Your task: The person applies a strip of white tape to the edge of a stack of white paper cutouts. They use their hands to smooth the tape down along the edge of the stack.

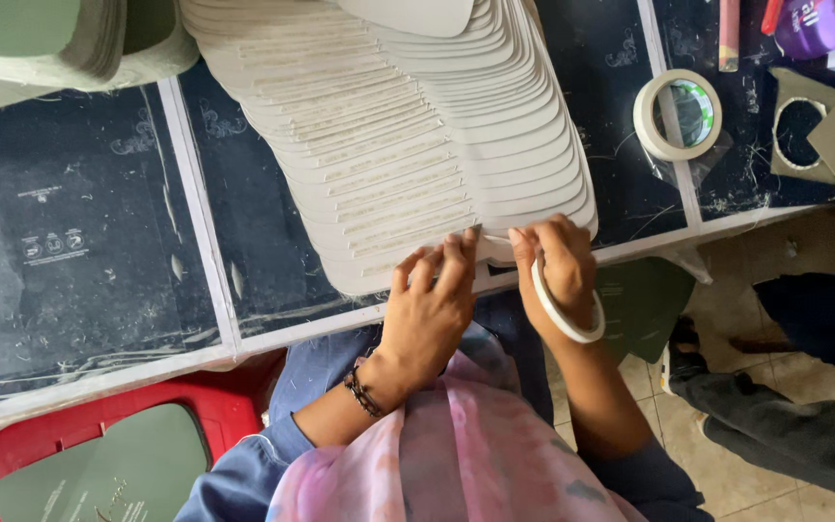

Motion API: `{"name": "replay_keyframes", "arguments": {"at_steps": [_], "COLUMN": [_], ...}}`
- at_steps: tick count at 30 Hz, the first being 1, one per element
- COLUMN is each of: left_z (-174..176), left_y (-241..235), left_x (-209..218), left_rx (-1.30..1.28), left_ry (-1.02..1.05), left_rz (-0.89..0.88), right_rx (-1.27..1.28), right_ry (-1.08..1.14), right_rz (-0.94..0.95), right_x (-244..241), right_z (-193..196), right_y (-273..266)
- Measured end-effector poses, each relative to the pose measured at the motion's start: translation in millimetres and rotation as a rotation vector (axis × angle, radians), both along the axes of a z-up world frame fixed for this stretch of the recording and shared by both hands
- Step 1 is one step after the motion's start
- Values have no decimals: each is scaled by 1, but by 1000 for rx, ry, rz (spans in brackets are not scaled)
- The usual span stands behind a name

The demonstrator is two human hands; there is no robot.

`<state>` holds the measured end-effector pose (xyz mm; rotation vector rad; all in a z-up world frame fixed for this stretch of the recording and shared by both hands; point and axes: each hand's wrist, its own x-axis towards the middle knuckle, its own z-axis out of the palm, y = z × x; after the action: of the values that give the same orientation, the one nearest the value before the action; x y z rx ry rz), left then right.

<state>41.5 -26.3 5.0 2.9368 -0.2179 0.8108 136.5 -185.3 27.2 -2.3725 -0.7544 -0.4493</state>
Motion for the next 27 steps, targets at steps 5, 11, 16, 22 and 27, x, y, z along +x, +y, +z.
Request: {"name": "replay_keyframes", "arguments": {"at_steps": [5,11,16,22,27], "left_z": [12,15,9,16,12], "left_y": [0,29,88,100,88], "left_x": [3,-9,-44,-53,-46], "left_rx": [110,-448,-761,-1025,-938], "left_ry": [-21,129,9,199,185], "left_rz": [4,-78,308,283,335], "right_rx": [293,318,263,93,-85], "right_ry": [-151,419,666,586,367], "right_rz": [132,187,481,362,286], "right_x": [-12,-6,-17,-27,-28], "right_z": [-25,24,10,11,0], "right_y": [2,17,58,82,84]}}
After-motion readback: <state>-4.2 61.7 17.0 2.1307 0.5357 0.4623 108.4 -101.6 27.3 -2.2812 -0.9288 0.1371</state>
